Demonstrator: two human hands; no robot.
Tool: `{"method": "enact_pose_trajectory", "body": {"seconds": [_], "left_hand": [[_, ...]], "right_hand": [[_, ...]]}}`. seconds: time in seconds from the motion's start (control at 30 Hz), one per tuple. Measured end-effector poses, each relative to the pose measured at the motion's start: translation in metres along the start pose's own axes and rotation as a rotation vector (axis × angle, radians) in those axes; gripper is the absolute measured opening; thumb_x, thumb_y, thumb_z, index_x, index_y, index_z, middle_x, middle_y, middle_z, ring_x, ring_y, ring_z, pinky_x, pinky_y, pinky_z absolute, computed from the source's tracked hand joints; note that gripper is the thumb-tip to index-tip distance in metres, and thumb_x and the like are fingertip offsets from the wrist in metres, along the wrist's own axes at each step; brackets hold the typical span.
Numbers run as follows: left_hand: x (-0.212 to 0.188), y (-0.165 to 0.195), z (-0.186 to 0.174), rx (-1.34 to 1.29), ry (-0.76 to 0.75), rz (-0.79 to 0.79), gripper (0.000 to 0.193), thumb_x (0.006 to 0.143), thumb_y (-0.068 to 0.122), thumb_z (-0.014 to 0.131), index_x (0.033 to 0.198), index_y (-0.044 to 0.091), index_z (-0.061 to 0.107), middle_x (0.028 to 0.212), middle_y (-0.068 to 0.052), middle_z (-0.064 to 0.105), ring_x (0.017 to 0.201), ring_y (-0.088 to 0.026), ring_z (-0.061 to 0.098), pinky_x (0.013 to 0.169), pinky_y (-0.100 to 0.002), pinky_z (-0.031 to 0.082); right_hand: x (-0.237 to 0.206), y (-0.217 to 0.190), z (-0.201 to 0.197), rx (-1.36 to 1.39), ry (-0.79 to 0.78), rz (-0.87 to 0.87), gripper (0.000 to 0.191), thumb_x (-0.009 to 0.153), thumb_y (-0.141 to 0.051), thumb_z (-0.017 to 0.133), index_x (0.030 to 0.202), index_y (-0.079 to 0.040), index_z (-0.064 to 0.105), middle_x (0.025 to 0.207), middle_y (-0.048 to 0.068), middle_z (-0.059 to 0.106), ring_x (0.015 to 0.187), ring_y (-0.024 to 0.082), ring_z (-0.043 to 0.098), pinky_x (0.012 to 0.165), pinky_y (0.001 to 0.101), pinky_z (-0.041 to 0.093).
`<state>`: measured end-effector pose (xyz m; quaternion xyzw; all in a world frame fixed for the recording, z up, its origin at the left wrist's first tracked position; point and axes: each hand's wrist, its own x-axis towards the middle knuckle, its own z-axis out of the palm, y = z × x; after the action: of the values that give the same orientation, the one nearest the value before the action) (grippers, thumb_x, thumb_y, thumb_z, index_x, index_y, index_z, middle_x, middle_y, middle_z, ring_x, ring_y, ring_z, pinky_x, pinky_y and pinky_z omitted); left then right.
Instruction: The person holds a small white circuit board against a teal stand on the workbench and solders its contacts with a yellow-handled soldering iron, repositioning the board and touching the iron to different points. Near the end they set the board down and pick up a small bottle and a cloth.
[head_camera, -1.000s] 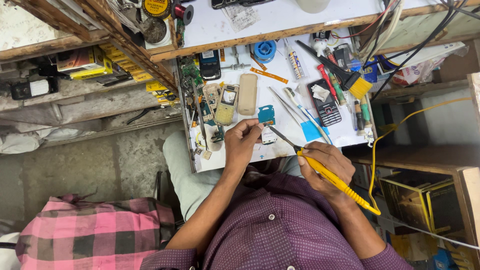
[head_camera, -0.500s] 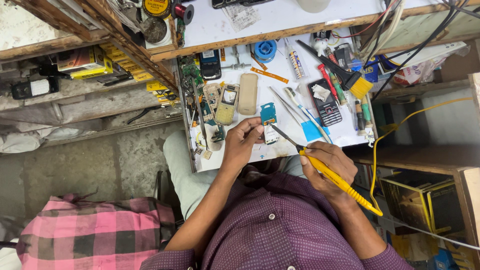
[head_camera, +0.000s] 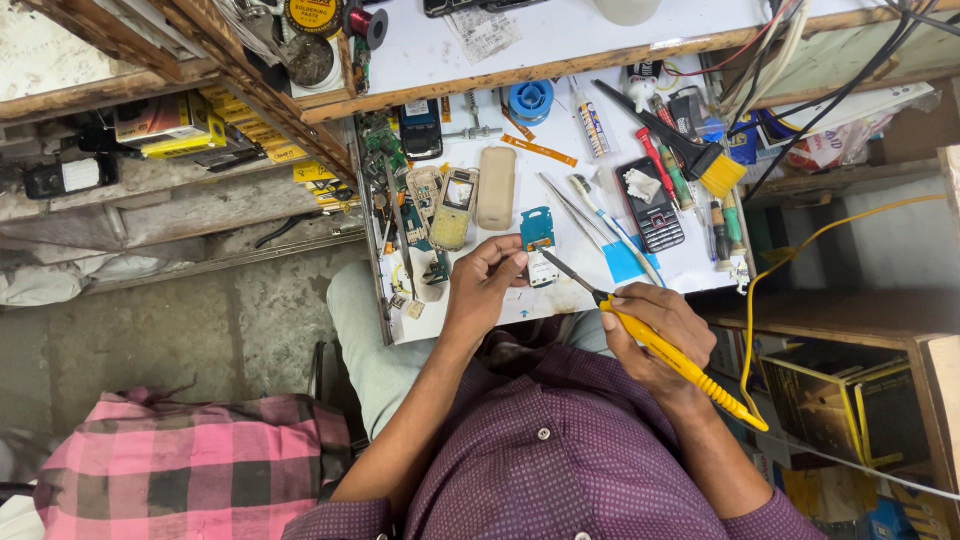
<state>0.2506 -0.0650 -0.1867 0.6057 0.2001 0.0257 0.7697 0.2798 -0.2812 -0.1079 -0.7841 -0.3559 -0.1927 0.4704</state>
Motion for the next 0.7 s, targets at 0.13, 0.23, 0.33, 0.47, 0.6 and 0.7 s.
{"method": "enact_pose_trajectory", "body": {"seconds": [0.13, 0.23, 0.33, 0.47, 0.6, 0.7], "left_hand": [[-0.0007, 0.0006, 0.0, 0.009, 0.006, 0.005, 0.027, 0.099, 0.008, 0.066, 0.123, -0.003, 0.069, 0.101, -0.009, 0.077, 0.086, -0.01, 0.071, 0.074, -0.027, 0.063], [-0.0002, 0.0003, 0.0002, -0.012, 0.002, 0.01, 0.027, 0.099, 0.008, 0.066, 0.123, -0.003, 0.069, 0.102, -0.009, 0.077, 0.087, -0.01, 0.071, 0.074, -0.027, 0.062], [0.0004, -0.0002, 0.0003, -0.008, 0.013, 0.008, 0.027, 0.099, 0.008, 0.066, 0.123, -0.003, 0.069, 0.101, -0.009, 0.077, 0.086, -0.01, 0.071, 0.074, -0.027, 0.062], [-0.0001, -0.0003, 0.0002, -0.011, 0.005, 0.012, 0.027, 0.099, 0.008, 0.066, 0.123, -0.003, 0.069, 0.101, -0.008, 0.077, 0.087, -0.009, 0.07, 0.074, -0.027, 0.062], [0.0, 0.0007, 0.0001, 0.001, 0.007, 0.01, 0.027, 0.099, 0.008, 0.065, 0.123, -0.003, 0.069, 0.101, -0.008, 0.077, 0.086, -0.009, 0.07, 0.074, -0.027, 0.062], [-0.0003, 0.0011, 0.0003, -0.002, 0.007, -0.002, 0.027, 0.099, 0.008, 0.065, 0.123, -0.002, 0.069, 0.102, -0.009, 0.077, 0.087, -0.009, 0.071, 0.074, -0.027, 0.062]], "right_hand": [[0.001, -0.0009, -0.0001, 0.003, -0.002, -0.003, 0.018, 0.087, -0.003, 0.081, 0.098, 0.001, 0.068, 0.097, 0.015, 0.073, 0.087, 0.023, 0.075, 0.078, 0.0305, 0.062], [0.0013, -0.0018, -0.0005, 0.0, 0.0, 0.007, 0.018, 0.086, -0.003, 0.081, 0.098, 0.001, 0.068, 0.096, 0.015, 0.073, 0.087, 0.022, 0.075, 0.078, 0.0303, 0.062], [0.0014, -0.0023, -0.0005, -0.001, -0.003, 0.006, 0.018, 0.087, -0.002, 0.081, 0.099, 0.001, 0.068, 0.097, 0.015, 0.073, 0.088, 0.023, 0.075, 0.08, 0.0308, 0.062], [0.0019, -0.002, 0.0004, -0.006, 0.004, 0.005, 0.018, 0.086, -0.002, 0.082, 0.098, 0.001, 0.068, 0.096, 0.015, 0.073, 0.087, 0.022, 0.075, 0.078, 0.0301, 0.062], [0.0019, -0.0019, -0.0001, 0.0, 0.001, 0.008, 0.018, 0.087, -0.002, 0.081, 0.099, 0.001, 0.068, 0.097, 0.015, 0.073, 0.088, 0.023, 0.075, 0.08, 0.0304, 0.062], [0.0014, -0.0017, -0.0002, -0.009, 0.0, 0.015, 0.018, 0.087, -0.003, 0.081, 0.099, 0.001, 0.069, 0.096, 0.015, 0.073, 0.087, 0.022, 0.075, 0.079, 0.0301, 0.062]]}}
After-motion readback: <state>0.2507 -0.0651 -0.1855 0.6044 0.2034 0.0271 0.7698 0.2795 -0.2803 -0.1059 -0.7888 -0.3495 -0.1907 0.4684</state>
